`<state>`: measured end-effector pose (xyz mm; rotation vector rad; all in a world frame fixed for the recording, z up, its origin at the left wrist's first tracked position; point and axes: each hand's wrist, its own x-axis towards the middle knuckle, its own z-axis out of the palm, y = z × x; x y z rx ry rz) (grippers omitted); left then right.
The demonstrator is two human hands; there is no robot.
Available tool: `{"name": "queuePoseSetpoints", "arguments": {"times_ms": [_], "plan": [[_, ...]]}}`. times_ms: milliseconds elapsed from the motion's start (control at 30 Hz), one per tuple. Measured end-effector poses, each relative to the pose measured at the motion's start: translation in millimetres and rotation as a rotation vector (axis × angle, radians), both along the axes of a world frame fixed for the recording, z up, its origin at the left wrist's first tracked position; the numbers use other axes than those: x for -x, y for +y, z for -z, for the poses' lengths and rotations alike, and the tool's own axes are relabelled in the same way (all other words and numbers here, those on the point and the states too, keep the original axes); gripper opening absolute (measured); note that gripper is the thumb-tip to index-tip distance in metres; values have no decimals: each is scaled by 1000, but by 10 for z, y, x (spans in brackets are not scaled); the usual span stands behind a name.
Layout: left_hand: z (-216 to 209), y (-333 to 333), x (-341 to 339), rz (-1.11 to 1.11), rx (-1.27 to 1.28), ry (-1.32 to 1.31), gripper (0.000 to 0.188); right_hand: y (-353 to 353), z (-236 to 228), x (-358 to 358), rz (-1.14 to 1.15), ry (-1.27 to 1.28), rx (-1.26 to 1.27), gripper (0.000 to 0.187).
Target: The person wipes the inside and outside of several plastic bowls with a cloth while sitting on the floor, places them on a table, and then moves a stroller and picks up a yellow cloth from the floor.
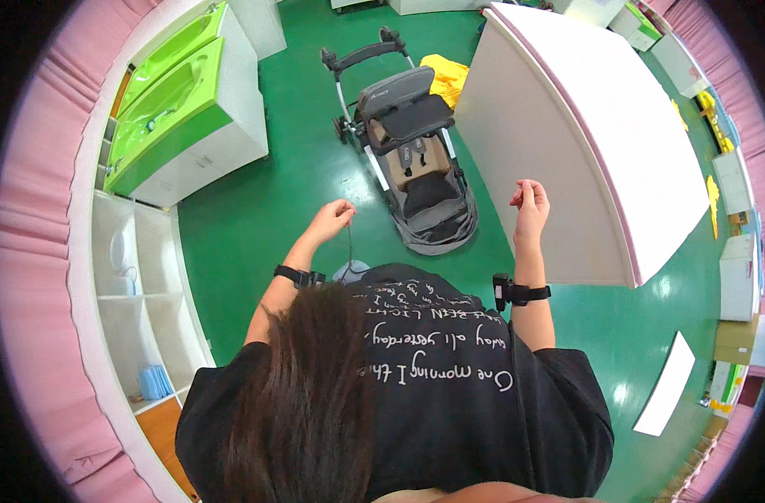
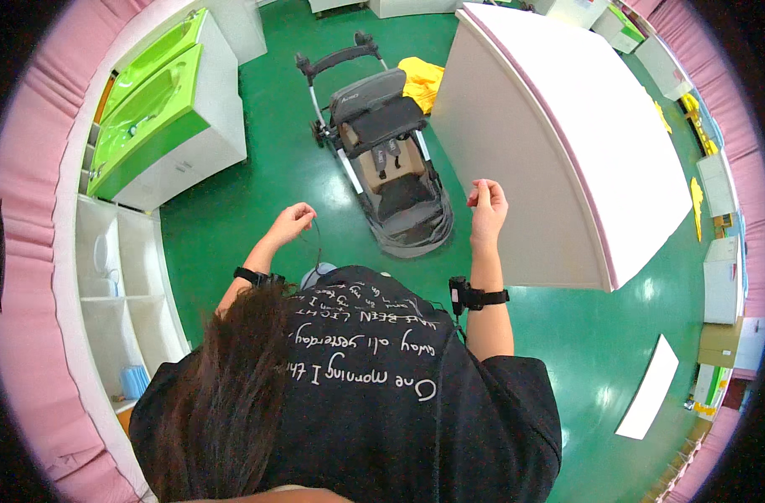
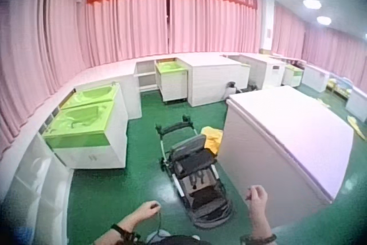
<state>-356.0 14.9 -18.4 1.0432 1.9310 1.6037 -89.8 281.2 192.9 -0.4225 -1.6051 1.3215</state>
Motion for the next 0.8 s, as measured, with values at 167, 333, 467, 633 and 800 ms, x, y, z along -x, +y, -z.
{"name": "queuePoseSetpoints", "arguments": {"times_ms": [167, 333, 467, 633, 800], "plan": [[-171, 73, 434, 101, 68, -172, 13, -162, 54, -269, 76, -49, 14, 17], [-71, 750, 978, 73, 186, -189, 16, -177, 355, -705, 396, 64, 171, 16], [407, 1486, 1374, 238, 290, 69, 20, -232, 546, -972, 541, 107, 226, 16], [898, 2159, 1653, 380, 595, 358, 33, -539, 756, -1019, 753, 119, 333, 15], [1026, 2463, 1366, 347, 702, 282, 64, -932, 585, -1179, 786, 104, 469, 14]]}}
